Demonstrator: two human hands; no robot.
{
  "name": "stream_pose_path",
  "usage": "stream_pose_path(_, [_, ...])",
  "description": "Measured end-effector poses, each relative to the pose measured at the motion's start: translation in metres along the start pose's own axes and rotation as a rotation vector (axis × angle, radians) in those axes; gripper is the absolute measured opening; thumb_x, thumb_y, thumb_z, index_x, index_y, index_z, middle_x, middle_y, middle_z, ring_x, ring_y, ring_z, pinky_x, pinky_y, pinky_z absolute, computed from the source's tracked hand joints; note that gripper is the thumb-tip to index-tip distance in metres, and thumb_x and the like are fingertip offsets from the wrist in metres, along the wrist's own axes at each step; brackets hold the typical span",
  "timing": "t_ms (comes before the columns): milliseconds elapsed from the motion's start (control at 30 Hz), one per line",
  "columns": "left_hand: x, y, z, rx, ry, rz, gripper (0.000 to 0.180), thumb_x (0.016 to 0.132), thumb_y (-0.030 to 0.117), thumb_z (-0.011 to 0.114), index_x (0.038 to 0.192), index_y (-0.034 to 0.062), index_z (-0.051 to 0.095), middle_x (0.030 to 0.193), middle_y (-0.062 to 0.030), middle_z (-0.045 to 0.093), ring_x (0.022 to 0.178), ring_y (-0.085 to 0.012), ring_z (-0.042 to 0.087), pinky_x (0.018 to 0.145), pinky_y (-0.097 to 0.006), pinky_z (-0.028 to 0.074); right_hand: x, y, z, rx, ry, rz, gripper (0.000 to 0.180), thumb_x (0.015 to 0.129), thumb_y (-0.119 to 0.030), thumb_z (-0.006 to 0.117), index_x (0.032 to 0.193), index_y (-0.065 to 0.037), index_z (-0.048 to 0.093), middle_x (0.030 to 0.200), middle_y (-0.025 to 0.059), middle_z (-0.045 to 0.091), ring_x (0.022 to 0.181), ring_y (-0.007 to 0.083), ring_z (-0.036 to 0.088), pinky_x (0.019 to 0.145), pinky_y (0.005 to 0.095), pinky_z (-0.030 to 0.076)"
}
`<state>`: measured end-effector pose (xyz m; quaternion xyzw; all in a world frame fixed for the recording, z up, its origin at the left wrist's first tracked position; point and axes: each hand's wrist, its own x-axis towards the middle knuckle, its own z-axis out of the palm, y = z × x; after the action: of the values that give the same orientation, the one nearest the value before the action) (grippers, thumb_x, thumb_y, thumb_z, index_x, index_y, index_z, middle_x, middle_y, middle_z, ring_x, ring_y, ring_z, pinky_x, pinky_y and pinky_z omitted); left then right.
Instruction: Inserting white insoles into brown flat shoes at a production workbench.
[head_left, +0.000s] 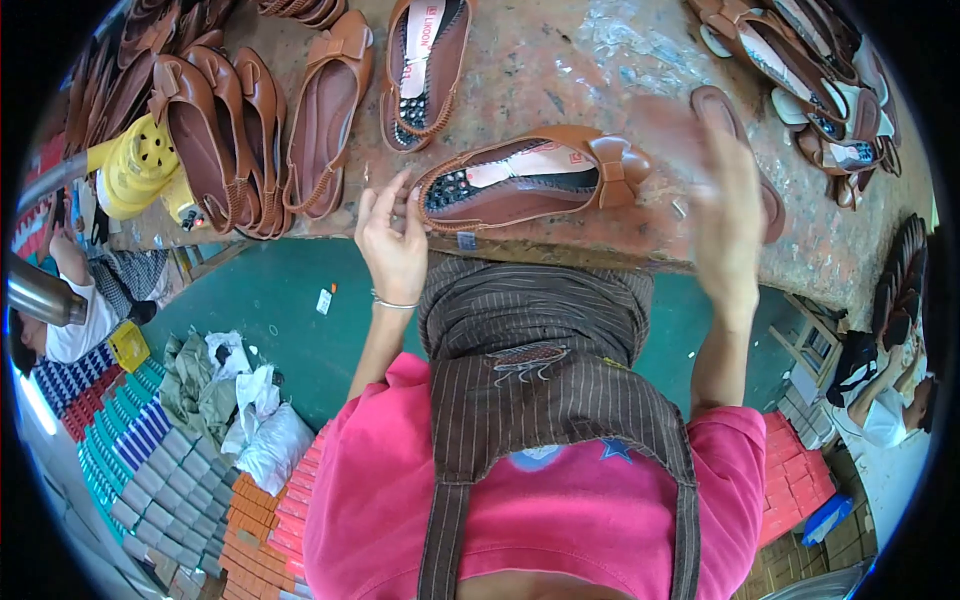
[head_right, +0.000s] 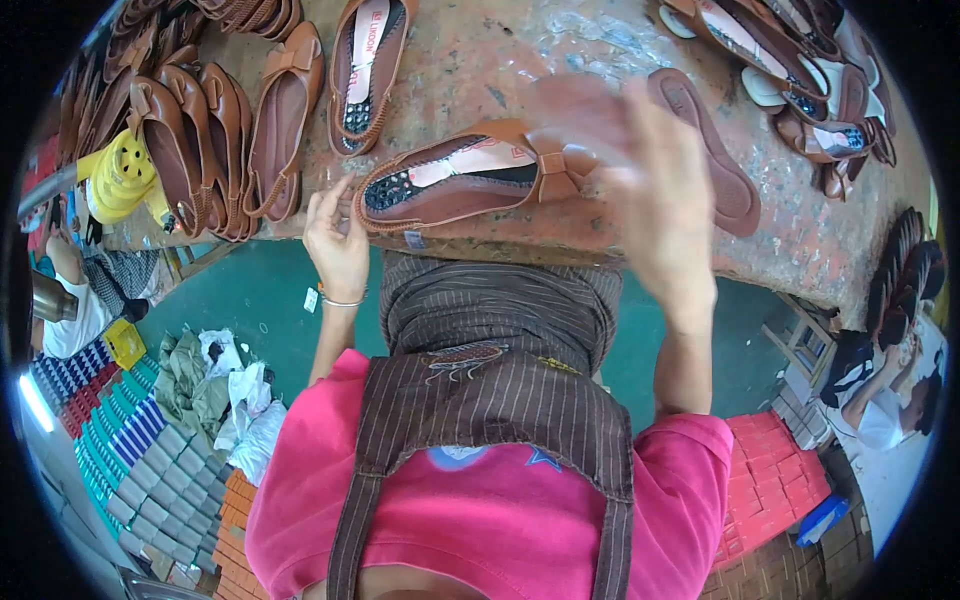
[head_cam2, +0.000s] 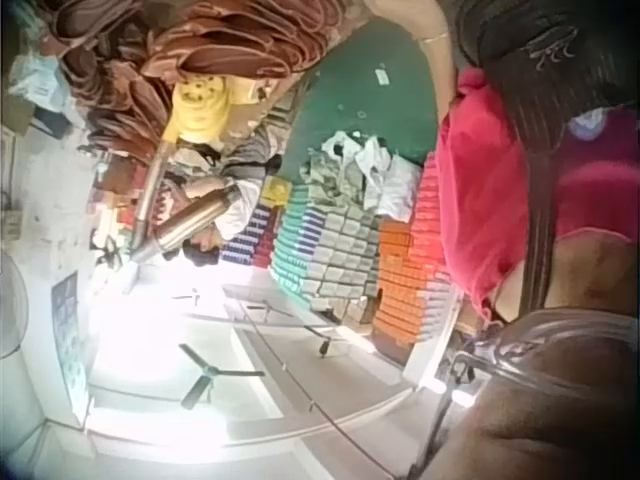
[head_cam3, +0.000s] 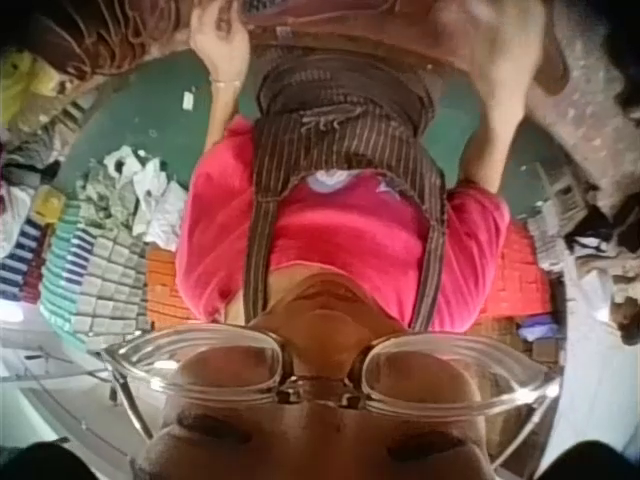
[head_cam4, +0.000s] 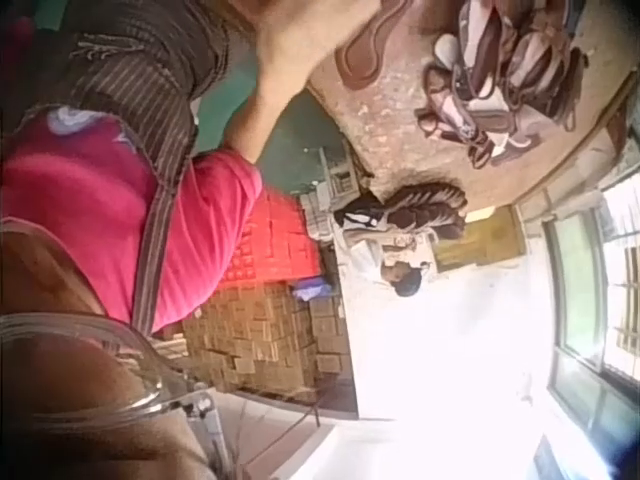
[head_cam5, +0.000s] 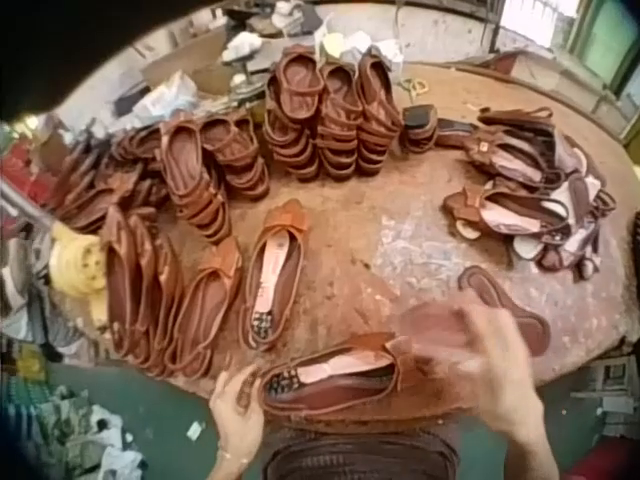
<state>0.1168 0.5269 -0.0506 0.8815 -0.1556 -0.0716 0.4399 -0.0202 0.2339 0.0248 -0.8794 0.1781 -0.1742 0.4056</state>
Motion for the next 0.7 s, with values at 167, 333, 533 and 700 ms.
stream_pose_path(167, [-0.017, -0.005, 0.015, -0.182, 0.148, -0.133, 0.042, 0.087, 0.005, 0.073, 0.127, -0.0007, 0.061, 0.099, -0.0059, 0.050, 0.079, -0.0099, 0.058, 0.062, -0.022, 0.053, 0.007, -0.024, 0.087, -0.378, -0.337, -0.519, 0.047, 0.074, -0.014, 0.070, 0.120, -0.004, 0.065, 0.124, 0.0123, 0.058, 0.111, 0.0276, 0.054, 0.101, 0.0468, 0.041])
stream_pose_path(333, [-0.020, -0.013, 0.022, -0.321, 0.111, -0.085, 0.058, 0.077, 0.004, 0.082, 0.129, -0.0018, 0.058, 0.110, -0.0073, 0.048, 0.089, -0.0123, 0.060, 0.070, -0.024, 0.058, 0.007, -0.012, 0.135, -0.110, -0.266, -0.490, 0.032, 0.067, -0.008, 0.071, 0.099, -0.007, 0.075, 0.112, 0.0107, 0.064, 0.106, 0.0267, 0.059, 0.099, 0.0447, 0.044])
stream_pose_path(533, [-0.017, -0.021, 0.017, -0.291, 0.103, -0.095, 0.053, 0.077, 0.005, 0.082, 0.125, -0.0012, 0.062, 0.106, -0.0064, 0.050, 0.086, -0.0119, 0.060, 0.068, -0.023, 0.057, 0.013, -0.020, 0.149, 0.050, -0.272, -0.418, 0.027, 0.067, -0.002, 0.073, 0.094, -0.005, 0.077, 0.111, 0.0126, 0.067, 0.102, 0.0281, 0.063, 0.096, 0.0425, 0.047])
stream_pose_path(700, [-0.014, -0.016, 0.016, -0.314, 0.101, -0.133, 0.050, 0.076, 0.007, 0.083, 0.122, -0.0011, 0.064, 0.102, -0.0057, 0.051, 0.083, -0.0106, 0.058, 0.065, -0.022, 0.054, 0.013, -0.019, 0.152, 0.119, -0.310, -0.318, 0.025, 0.068, -0.001, 0.073, 0.092, -0.006, 0.077, 0.108, 0.0138, 0.069, 0.101, 0.0295, 0.064, 0.094, 0.0432, 0.048])
